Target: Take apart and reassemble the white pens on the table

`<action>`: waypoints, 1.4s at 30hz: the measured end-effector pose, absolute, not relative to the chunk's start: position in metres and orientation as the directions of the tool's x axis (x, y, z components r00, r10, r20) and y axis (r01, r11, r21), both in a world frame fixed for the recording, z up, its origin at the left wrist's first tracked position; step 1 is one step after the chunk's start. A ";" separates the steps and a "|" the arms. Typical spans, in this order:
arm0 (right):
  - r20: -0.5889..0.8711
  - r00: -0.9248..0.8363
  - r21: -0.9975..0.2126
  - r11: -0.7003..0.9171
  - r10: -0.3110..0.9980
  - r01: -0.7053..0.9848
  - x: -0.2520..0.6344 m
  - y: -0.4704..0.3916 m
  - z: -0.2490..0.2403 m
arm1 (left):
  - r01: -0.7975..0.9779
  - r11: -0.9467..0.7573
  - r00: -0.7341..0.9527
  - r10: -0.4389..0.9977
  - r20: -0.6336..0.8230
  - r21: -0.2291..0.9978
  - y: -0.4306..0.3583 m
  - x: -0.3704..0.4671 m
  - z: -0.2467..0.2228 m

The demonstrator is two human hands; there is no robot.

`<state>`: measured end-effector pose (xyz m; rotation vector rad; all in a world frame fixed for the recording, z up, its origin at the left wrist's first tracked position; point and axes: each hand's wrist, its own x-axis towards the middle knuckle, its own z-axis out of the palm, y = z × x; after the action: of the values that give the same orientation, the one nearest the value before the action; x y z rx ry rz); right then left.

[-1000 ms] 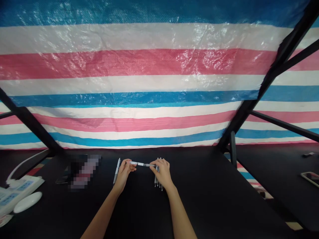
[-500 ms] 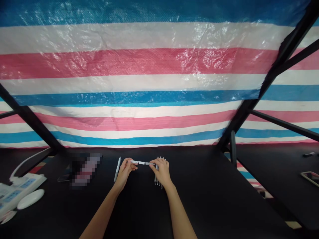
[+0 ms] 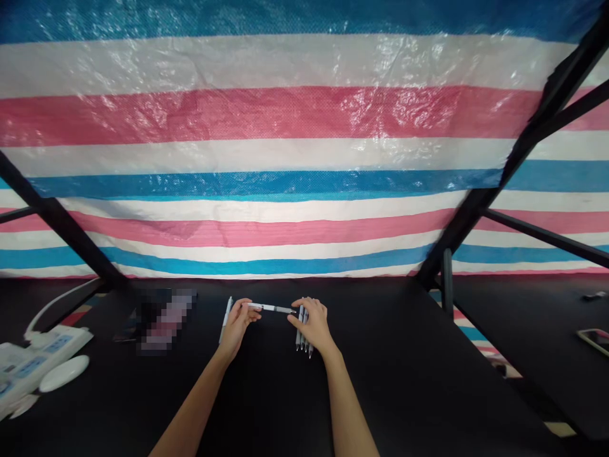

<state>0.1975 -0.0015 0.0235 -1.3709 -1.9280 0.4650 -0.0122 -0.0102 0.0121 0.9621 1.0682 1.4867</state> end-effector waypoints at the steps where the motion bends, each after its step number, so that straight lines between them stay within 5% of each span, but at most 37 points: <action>1: 0.343 -0.185 -0.650 0.375 0.921 0.661 0.199 -0.001 0.023 | -0.282 -0.083 -0.154 0.987 0.040 0.956 -0.010 -0.013 0.012; 42: 0.359 -0.233 -0.591 0.414 0.904 0.692 0.194 -0.002 0.020 | -0.286 -0.068 -0.221 0.975 0.003 0.956 -0.006 -0.016 0.002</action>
<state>0.1943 -0.0020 0.0199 -1.3501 -2.0042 0.4065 -0.0160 -0.0059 0.0015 0.8986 1.1209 1.5204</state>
